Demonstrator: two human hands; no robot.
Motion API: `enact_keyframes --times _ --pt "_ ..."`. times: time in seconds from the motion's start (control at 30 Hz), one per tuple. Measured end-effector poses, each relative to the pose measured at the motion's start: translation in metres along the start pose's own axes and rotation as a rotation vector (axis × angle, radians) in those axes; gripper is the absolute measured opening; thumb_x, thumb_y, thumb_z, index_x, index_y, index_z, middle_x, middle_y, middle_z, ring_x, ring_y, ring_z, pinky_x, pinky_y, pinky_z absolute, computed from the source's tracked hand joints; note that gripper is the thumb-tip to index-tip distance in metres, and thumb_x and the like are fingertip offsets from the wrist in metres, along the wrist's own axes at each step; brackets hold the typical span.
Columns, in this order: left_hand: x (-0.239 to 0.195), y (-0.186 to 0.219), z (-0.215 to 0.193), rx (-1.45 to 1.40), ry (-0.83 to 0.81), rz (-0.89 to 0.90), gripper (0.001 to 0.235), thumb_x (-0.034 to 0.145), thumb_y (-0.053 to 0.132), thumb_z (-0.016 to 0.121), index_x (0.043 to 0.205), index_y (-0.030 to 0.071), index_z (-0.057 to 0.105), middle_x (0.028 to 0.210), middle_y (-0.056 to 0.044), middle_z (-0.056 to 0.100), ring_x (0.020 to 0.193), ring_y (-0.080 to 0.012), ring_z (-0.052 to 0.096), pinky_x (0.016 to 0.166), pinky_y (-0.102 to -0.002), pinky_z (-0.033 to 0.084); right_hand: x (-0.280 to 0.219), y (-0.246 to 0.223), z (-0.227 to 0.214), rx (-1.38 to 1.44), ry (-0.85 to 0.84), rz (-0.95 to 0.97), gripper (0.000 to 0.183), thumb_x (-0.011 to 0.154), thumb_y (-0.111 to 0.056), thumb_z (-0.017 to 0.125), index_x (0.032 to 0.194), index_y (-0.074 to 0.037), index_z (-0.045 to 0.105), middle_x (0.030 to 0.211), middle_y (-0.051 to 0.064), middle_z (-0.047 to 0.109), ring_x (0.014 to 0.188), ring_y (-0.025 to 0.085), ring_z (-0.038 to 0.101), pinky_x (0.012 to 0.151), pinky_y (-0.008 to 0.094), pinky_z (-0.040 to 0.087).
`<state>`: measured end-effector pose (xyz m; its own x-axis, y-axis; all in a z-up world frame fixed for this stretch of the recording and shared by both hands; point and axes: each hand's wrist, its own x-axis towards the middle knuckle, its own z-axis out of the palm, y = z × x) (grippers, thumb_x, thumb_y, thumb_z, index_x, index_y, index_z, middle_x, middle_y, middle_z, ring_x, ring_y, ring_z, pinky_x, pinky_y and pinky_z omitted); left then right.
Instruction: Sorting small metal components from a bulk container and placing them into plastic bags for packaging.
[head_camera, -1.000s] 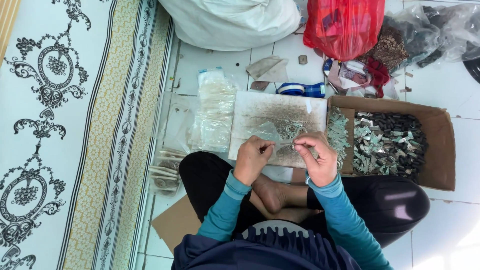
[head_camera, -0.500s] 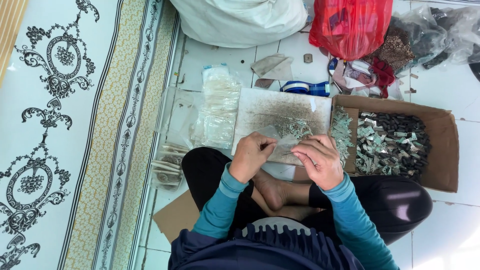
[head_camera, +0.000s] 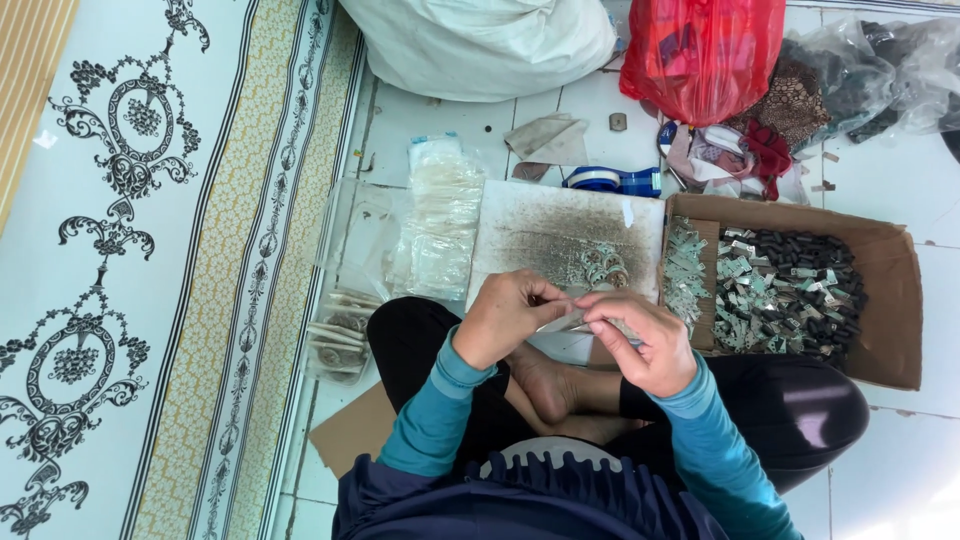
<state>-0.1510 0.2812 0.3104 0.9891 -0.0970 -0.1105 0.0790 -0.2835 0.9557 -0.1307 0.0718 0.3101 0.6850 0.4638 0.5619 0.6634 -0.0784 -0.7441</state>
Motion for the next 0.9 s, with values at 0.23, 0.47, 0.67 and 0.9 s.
enact_keyframes --times 0.23,0.47,0.67,0.9 --pt "0.003 0.007 -0.013 0.002 0.069 -0.062 0.014 0.084 0.013 0.074 0.092 0.003 0.081 0.069 -0.009 0.069 0.06 -0.0131 0.063 0.051 -0.026 0.053 0.001 -0.014 -0.019 0.102 0.024 -0.02 0.004 0.092 0.004 0.067 0.092 0.003 0.071 0.09 0.018 0.076 0.077 0.029 0.075 0.072 0.04 0.061" --pt "0.005 0.008 -0.004 0.07 0.121 -0.047 0.011 0.082 0.013 0.075 0.085 0.003 0.079 0.064 -0.009 0.068 0.054 -0.016 0.065 0.044 -0.027 0.051 0.014 -0.022 -0.025 0.011 0.083 -0.028 0.005 0.09 0.005 0.07 0.093 0.005 0.073 0.088 0.017 0.076 0.069 0.026 0.073 0.064 0.036 0.058" --pt "0.004 0.015 0.001 0.07 0.109 -0.017 0.012 0.084 0.009 0.073 0.086 -0.001 0.078 0.064 -0.014 0.068 0.054 -0.0193 0.066 0.045 -0.029 0.053 0.027 -0.025 -0.011 -0.247 0.081 -0.117 0.01 0.09 0.002 0.074 0.097 -0.003 0.079 0.097 0.016 0.077 0.075 0.031 0.073 0.065 0.039 0.058" --pt "0.004 0.016 -0.013 0.098 0.15 -0.011 0.013 0.086 0.013 0.073 0.088 0.002 0.079 0.067 -0.014 0.069 0.057 -0.0214 0.067 0.046 -0.033 0.055 -0.007 0.079 -0.029 -0.346 0.206 0.058 0.012 0.098 0.009 0.073 0.106 0.002 0.077 0.096 0.02 0.071 0.071 0.026 0.062 0.062 0.039 0.052"
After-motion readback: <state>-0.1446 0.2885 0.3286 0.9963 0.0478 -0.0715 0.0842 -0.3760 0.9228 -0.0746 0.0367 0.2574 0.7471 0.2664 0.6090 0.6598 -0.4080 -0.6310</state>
